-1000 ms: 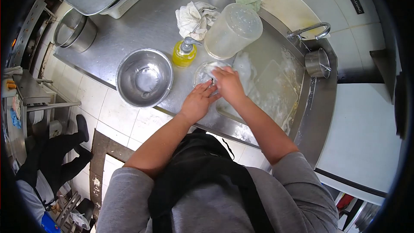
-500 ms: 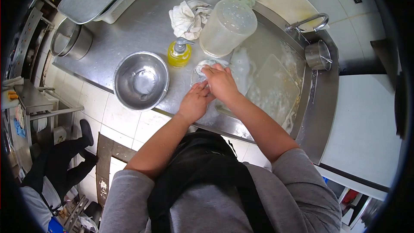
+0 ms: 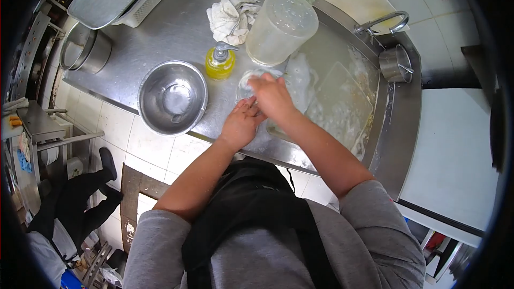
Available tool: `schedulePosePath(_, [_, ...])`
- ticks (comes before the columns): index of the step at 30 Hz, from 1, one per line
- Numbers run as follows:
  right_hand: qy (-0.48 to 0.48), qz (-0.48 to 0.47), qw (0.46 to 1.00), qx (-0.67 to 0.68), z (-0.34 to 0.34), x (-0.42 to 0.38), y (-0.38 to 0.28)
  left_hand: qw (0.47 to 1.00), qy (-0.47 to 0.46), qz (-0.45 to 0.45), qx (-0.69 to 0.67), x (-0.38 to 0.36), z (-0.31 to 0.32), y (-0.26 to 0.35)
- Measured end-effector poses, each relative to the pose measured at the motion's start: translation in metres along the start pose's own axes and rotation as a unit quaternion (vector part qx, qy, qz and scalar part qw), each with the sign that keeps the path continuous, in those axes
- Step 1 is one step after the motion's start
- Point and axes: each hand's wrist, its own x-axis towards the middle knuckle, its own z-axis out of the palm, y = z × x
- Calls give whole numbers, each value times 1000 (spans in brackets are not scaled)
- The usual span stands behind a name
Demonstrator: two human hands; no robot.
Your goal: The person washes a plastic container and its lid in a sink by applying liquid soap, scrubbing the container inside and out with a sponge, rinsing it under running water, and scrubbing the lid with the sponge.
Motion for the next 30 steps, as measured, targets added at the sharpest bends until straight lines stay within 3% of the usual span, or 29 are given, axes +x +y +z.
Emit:
schedulePosePath(7, [-6, 78, 996, -52, -7, -66, 25, 999, 36, 7, -5, 3, -5, 6])
schedulePosePath(11, [-23, 82, 996, -39, -5, -33, 18, 1000, 28, 13, 7, 2, -3, 5])
schedulePosePath(17, [8, -17, 999, 42, -2, -26, 6, 997, -76, -18, 17, 4, -7, 7])
schedulePosePath(19, [-66, 18, 998, -5, -18, -19, 29, 999, 53, -2, -12, 6, -6, 11])
schedulePosePath(22, [-14, 37, 998, -56, 5, -16, 13, 1000, 11, -5, 10, 4, -4, 7])
schedulePosePath(23, [-72, 57, 995, -28, 3, -20, 8, 1000, 11, -1, 12, 4, -3, 5])
schedulePosePath(24, [-70, 60, 995, -29, 1, -24, 13, 1000, 4, -2, 3, 3, -2, 4])
schedulePosePath(26, [-21, -6, 1000, 16, -6, -41, 31, 1000, -3, -4, -7, 4, -4, 6])
schedulePosePath(30, [-23, 3, 999, -47, -16, -20, 47, 999, 37, -6, 0, 8, -5, 12])
